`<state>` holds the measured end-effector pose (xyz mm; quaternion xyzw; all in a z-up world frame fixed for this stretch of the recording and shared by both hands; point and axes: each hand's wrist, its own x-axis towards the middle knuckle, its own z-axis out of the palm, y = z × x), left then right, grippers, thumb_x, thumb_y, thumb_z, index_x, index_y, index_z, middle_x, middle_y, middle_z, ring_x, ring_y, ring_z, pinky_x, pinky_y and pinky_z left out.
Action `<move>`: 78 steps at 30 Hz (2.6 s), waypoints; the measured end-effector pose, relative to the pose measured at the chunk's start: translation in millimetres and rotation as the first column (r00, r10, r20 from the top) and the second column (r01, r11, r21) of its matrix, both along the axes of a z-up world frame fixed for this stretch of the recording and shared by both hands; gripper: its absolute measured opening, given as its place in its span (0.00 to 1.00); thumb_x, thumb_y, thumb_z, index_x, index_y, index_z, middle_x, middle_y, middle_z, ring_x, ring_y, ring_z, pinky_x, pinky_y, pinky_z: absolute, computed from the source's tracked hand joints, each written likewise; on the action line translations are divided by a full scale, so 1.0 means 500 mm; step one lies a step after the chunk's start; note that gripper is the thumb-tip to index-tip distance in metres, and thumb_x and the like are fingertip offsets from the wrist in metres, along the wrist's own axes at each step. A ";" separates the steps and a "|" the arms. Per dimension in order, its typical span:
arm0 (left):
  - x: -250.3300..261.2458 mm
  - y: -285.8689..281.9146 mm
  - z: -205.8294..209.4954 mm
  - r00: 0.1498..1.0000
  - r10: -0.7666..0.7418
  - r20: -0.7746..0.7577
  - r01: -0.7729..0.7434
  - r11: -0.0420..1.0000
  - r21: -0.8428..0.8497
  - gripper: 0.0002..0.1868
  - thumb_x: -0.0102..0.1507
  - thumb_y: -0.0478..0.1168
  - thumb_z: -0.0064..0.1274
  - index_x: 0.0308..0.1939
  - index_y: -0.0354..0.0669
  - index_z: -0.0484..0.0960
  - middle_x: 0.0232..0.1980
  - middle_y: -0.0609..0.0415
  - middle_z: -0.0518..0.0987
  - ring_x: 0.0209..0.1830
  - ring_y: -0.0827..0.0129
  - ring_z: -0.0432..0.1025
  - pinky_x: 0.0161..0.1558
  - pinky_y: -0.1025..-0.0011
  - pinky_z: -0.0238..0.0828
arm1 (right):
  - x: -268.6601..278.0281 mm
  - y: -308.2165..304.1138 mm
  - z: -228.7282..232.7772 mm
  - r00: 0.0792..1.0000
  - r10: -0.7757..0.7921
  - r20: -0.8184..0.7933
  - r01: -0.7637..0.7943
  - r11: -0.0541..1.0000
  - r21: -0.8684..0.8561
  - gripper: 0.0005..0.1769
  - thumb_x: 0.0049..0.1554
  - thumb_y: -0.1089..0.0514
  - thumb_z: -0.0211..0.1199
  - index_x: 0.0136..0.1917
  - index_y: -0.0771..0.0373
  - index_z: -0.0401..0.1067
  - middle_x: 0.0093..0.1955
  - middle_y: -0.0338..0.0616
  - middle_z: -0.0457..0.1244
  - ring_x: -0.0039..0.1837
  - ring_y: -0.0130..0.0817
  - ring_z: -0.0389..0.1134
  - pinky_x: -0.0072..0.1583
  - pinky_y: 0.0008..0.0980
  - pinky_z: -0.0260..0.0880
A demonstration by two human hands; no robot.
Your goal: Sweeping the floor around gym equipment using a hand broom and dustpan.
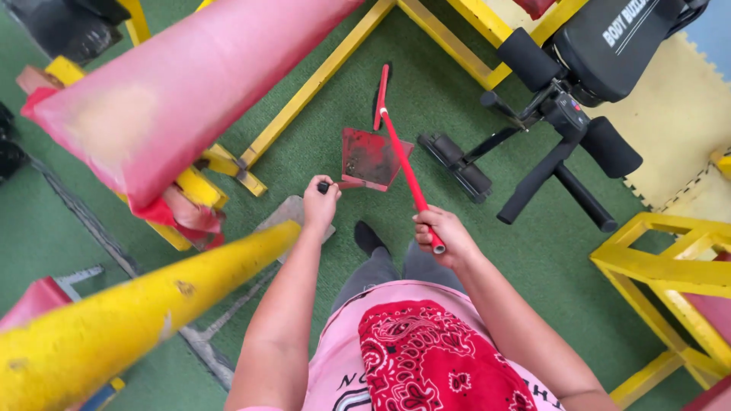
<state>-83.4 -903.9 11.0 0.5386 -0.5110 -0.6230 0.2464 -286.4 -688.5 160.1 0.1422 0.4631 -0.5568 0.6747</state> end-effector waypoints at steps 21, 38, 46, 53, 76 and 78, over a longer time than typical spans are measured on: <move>-0.314 -0.320 -0.080 0.886 -0.319 0.337 0.386 0.910 -0.155 0.06 0.68 0.37 0.53 0.47 0.44 0.72 0.32 0.47 0.78 0.31 0.65 0.75 0.35 0.65 0.72 | -0.294 -0.298 -0.090 0.846 0.174 -0.505 -0.049 0.967 0.251 0.12 0.56 0.64 0.55 0.54 0.61 0.71 0.28 0.37 0.60 0.24 0.24 0.59 0.27 0.26 0.58; -0.333 -0.425 -0.262 0.780 -0.375 0.502 0.498 0.857 -0.134 0.07 0.65 0.34 0.54 0.46 0.45 0.74 0.41 0.39 0.83 0.47 0.45 0.80 0.49 0.57 0.74 | -0.259 -0.391 -0.264 0.638 0.672 -0.375 -0.301 0.666 0.682 0.33 0.60 0.62 0.50 0.77 0.64 0.49 0.38 0.59 0.67 0.31 0.50 0.70 0.32 0.46 0.72; -0.345 -0.477 -0.197 0.763 -0.383 0.521 0.490 0.868 -0.080 0.15 0.62 0.37 0.59 0.52 0.47 0.75 0.42 0.40 0.83 0.45 0.45 0.80 0.48 0.55 0.74 | -0.304 -0.313 -0.141 0.859 0.454 -0.237 -0.298 0.819 0.491 0.36 0.59 0.59 0.58 0.80 0.51 0.60 0.27 0.33 0.54 0.25 0.25 0.53 0.27 0.29 0.53; -0.278 -0.473 -0.128 0.768 -0.384 0.512 0.546 0.811 -0.210 0.20 0.62 0.39 0.61 0.58 0.49 0.78 0.51 0.38 0.82 0.52 0.46 0.78 0.54 0.57 0.74 | -0.389 -0.458 -0.241 0.679 0.473 -0.561 -0.137 0.833 0.536 0.37 0.60 0.60 0.54 0.82 0.54 0.52 0.25 0.38 0.55 0.23 0.30 0.55 0.27 0.34 0.56; -0.268 -0.423 -0.038 0.196 -0.611 0.767 0.901 0.421 0.105 0.54 0.61 0.34 0.55 0.80 0.39 0.33 0.84 0.41 0.39 0.83 0.44 0.40 0.73 0.51 0.54 | -0.382 -0.595 -0.269 0.642 0.427 -0.636 -0.153 0.885 0.440 0.31 0.59 0.62 0.53 0.76 0.55 0.59 0.26 0.37 0.56 0.23 0.30 0.56 0.26 0.35 0.55; -0.278 -0.427 -0.021 0.175 -0.618 0.766 0.899 0.418 0.133 0.54 0.61 0.34 0.55 0.80 0.40 0.34 0.84 0.41 0.39 0.83 0.43 0.40 0.73 0.51 0.54 | -0.409 -0.633 -0.347 0.710 0.407 -0.575 -0.145 0.883 0.446 0.23 0.66 0.58 0.52 0.72 0.67 0.65 0.30 0.43 0.58 0.26 0.33 0.58 0.29 0.36 0.58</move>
